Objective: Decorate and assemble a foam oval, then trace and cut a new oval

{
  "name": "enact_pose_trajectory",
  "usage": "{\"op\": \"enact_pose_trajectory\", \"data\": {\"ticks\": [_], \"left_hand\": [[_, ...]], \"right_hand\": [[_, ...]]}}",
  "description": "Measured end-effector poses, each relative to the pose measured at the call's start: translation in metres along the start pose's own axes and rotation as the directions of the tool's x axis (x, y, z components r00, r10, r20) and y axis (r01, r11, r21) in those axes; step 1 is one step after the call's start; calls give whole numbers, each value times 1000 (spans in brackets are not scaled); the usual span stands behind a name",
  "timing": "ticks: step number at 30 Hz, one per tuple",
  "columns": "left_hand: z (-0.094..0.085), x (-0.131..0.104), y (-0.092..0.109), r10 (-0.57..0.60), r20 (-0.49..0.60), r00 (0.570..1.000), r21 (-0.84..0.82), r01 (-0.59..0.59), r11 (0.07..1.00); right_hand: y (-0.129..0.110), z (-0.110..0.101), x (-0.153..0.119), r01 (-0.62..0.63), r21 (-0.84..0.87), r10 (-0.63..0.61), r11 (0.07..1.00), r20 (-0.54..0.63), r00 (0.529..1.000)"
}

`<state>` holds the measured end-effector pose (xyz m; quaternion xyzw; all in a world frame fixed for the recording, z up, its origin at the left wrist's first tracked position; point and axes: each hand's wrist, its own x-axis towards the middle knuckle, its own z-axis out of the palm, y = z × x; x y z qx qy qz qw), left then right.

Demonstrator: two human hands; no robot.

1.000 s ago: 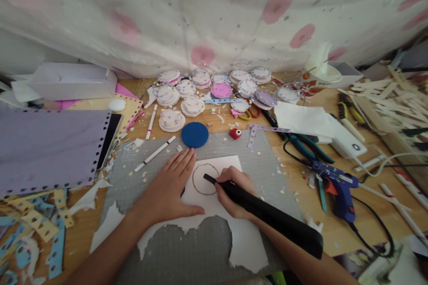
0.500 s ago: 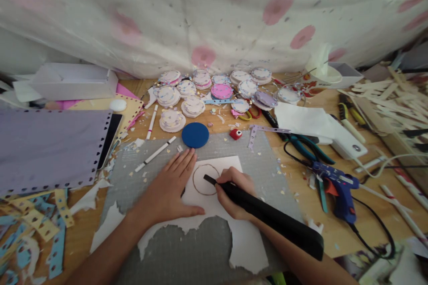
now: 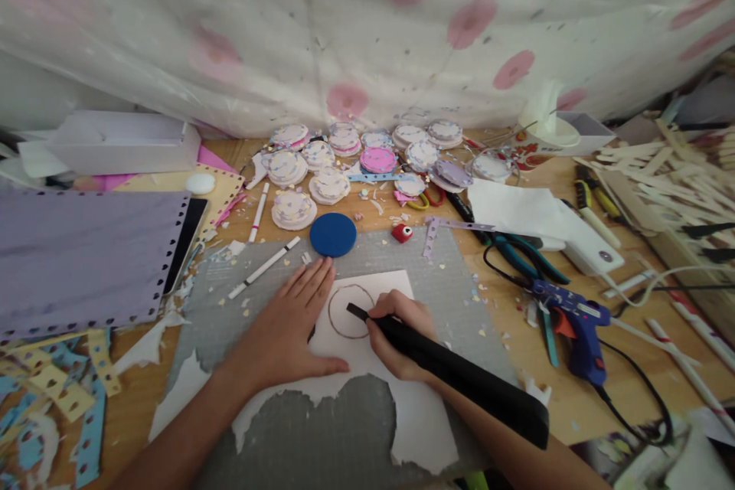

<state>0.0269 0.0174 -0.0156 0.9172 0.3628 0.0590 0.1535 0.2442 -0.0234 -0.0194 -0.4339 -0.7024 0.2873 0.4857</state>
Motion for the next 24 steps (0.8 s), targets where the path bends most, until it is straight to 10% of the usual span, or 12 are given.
{"op": "enact_pose_trajectory", "data": {"ticks": [24], "left_hand": [[0,1,1,-3,6,1000,23,3,1000]], "right_hand": [[1,0,0,-13,25,13,1000,-3,1000]]}}
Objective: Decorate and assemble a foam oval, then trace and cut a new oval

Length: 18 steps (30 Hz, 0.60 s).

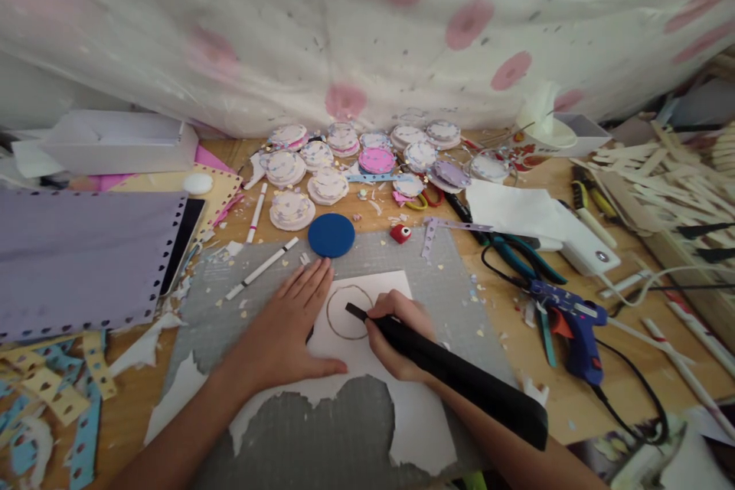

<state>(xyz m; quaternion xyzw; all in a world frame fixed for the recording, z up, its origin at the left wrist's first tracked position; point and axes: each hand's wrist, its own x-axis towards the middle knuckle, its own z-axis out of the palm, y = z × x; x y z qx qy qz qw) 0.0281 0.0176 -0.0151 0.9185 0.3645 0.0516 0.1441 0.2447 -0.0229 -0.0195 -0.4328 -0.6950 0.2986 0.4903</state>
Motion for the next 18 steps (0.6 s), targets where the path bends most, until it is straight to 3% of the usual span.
{"op": "enact_pose_trajectory", "data": {"ticks": [18], "left_hand": [[1,0,-1,4,-19,1000,-18,-5,1000]], "right_hand": [[2,0,0,-4,8,3,1000,8,1000]]}}
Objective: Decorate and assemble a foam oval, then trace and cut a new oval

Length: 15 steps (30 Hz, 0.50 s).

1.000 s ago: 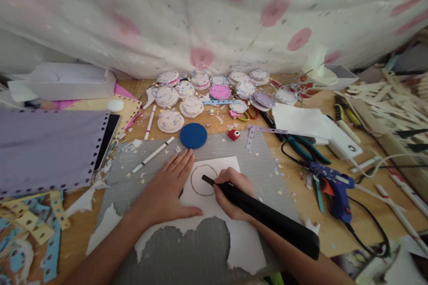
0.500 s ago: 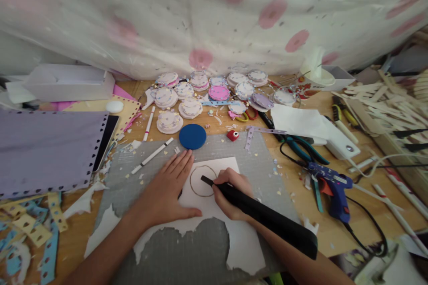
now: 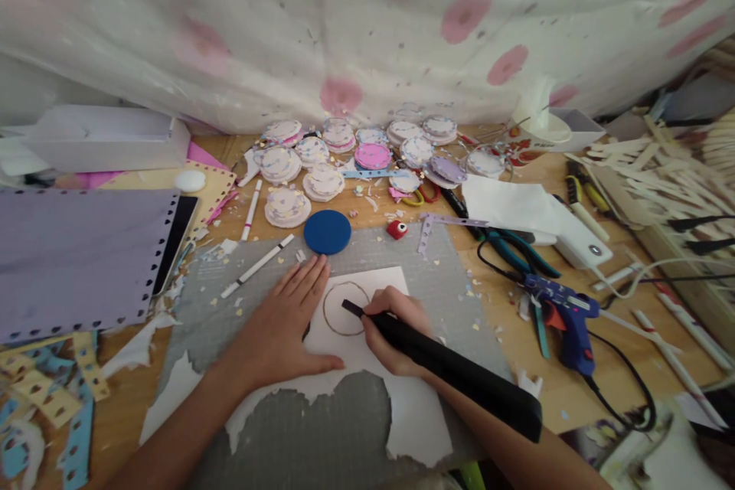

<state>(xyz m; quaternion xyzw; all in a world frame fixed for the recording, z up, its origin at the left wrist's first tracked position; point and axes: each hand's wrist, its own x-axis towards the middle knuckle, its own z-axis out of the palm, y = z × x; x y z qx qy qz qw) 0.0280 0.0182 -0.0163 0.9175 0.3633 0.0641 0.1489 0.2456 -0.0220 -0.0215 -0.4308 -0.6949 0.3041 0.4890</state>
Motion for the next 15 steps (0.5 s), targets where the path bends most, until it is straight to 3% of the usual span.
{"op": "enact_pose_trajectory", "data": {"ticks": [15], "left_hand": [[0,0,0,-1,7,1000,14,1,1000]], "right_hand": [[-4,0,0,7,-12,-7,1000,5,1000]]}}
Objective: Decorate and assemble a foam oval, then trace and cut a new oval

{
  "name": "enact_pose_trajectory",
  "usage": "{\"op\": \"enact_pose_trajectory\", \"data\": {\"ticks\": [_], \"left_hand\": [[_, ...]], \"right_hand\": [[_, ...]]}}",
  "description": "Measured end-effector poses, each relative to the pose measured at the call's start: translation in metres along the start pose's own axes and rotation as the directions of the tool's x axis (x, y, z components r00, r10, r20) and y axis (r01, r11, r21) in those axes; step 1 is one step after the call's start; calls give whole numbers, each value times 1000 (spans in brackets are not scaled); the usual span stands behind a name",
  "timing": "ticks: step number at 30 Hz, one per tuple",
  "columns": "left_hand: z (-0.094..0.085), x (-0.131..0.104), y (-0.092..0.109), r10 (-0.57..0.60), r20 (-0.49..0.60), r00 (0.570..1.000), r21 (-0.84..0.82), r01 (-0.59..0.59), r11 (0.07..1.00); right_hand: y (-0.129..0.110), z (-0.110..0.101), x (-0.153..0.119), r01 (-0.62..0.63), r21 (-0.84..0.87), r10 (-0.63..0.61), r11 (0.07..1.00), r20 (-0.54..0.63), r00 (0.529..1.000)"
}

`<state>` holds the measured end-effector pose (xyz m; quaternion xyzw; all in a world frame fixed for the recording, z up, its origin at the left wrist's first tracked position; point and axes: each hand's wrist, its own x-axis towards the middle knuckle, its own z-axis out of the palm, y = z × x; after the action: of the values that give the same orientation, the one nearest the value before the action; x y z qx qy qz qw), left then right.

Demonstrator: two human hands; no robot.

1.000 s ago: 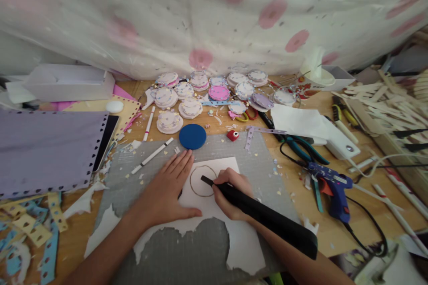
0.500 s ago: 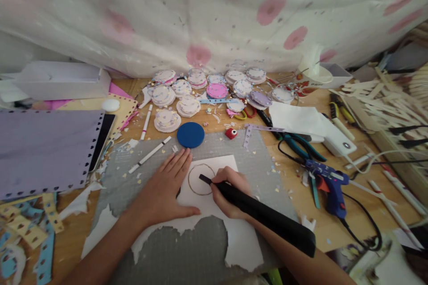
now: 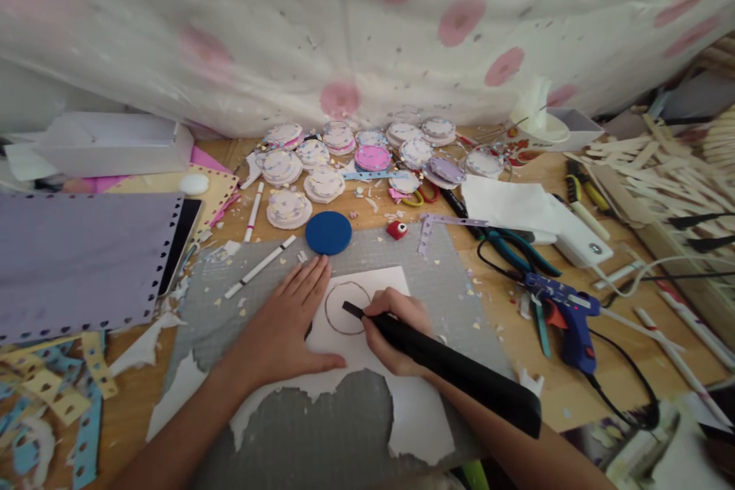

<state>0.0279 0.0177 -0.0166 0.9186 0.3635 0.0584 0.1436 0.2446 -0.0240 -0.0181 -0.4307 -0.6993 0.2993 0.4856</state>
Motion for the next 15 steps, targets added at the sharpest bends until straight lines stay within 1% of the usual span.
{"op": "enact_pose_trajectory", "data": {"ticks": [4,7,11,15], "left_hand": [[-2,0,1,-9,13,1000,-7,9,1000],[-2,0,1,-6,6,1000,-23,6,1000],[-2,1,1,-10,17,1000,-20,10,1000],[-1,0,1,-5,8,1000,-19,5,1000]], "right_hand": [[-4,2,0,42,15,-42,999,26,999],[-6,5,0,89,12,-89,996,68,994],[-7,7,1,106,4,-105,994,115,988],[-8,7,4,126,48,-132,991,147,980]]}}
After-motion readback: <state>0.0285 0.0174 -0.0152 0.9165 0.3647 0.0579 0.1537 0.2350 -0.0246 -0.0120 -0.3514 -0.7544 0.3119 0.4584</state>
